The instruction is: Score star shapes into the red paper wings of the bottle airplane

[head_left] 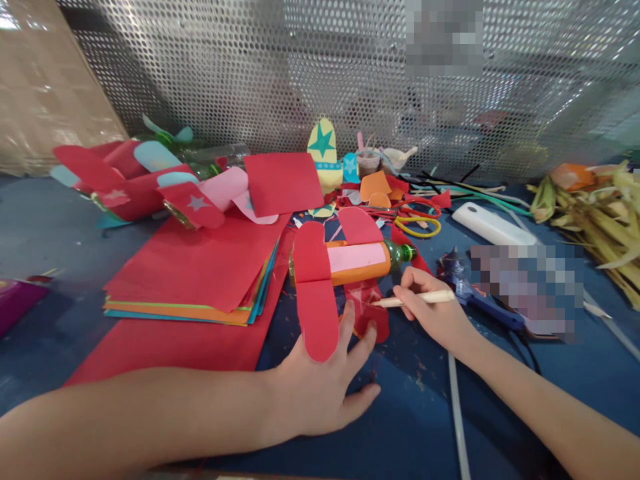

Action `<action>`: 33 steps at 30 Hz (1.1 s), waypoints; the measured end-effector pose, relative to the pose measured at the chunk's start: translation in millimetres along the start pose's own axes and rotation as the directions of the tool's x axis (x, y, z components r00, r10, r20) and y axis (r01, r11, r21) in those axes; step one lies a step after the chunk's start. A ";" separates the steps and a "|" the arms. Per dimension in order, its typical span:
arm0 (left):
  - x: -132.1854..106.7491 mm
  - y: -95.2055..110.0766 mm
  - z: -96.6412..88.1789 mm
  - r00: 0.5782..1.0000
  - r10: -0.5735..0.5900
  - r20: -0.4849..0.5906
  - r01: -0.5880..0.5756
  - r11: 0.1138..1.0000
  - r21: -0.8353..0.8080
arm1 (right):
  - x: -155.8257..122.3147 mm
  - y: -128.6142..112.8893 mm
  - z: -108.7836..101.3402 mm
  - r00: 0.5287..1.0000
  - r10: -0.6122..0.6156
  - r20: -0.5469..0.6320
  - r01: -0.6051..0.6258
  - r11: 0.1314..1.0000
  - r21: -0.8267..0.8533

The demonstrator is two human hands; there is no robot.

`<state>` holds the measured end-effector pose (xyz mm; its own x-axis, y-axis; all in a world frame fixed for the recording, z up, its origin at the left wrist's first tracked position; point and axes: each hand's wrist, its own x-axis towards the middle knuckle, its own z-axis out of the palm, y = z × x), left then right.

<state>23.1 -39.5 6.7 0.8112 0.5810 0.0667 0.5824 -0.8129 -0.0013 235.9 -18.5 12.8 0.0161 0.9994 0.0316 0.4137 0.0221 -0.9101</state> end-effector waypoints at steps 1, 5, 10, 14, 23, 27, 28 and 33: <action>-0.1 0.1 -0.2 1.000 -0.004 0.002 0.004 1.000 -0.001 | 0.1 -0.2 0.0 1.000 -0.003 -0.002 0.003 1.000 0.002; 0.0 0.6 -1.0 1.000 0.000 0.005 0.000 1.000 0.003 | -0.1 -0.5 0.1 1.000 -0.003 0.009 0.003 1.000 -0.002; 0.5 0.6 -1.1 1.000 0.003 -0.006 -0.003 1.000 0.012 | 0.0 1.0 0.2 1.000 -0.002 -0.008 0.002 1.000 0.006; 1.0 0.1 -1.8 1.000 -0.010 0.011 0.010 1.000 0.002 | 0.6 1.6 -0.2 1.000 -0.005 0.008 0.005 1.000 0.006; 1.0 -0.5 -1.6 1.000 -0.007 0.018 0.007 1.000 0.000 | 0.5 1.0 -1.0 1.000 0.008 -0.026 -0.008 1.000 0.007; 0.5 0.0 -1.9 1.000 0.021 -0.003 -0.021 0.999 0.024 | 1.1 1.9 -0.3 0.999 0.011 -0.033 -0.011 1.000 0.017; 0.6 0.0 -1.7 1.000 0.024 -0.007 -0.024 0.999 0.029 | 1.2 2.2 -0.2 0.999 0.013 -0.033 -0.013 1.000 0.017; 1.3 -0.6 -0.1 1.000 0.009 -0.009 -0.008 1.000 0.027 | 0.8 3.1 -0.8 0.998 0.018 -0.055 -0.017 1.000 0.013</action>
<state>23.8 -38.3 6.8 0.8157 0.5735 0.0752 0.5767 -0.8165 -0.0284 238.0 -17.7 10.4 0.0737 0.9966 0.0378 0.4016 0.0050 -0.9158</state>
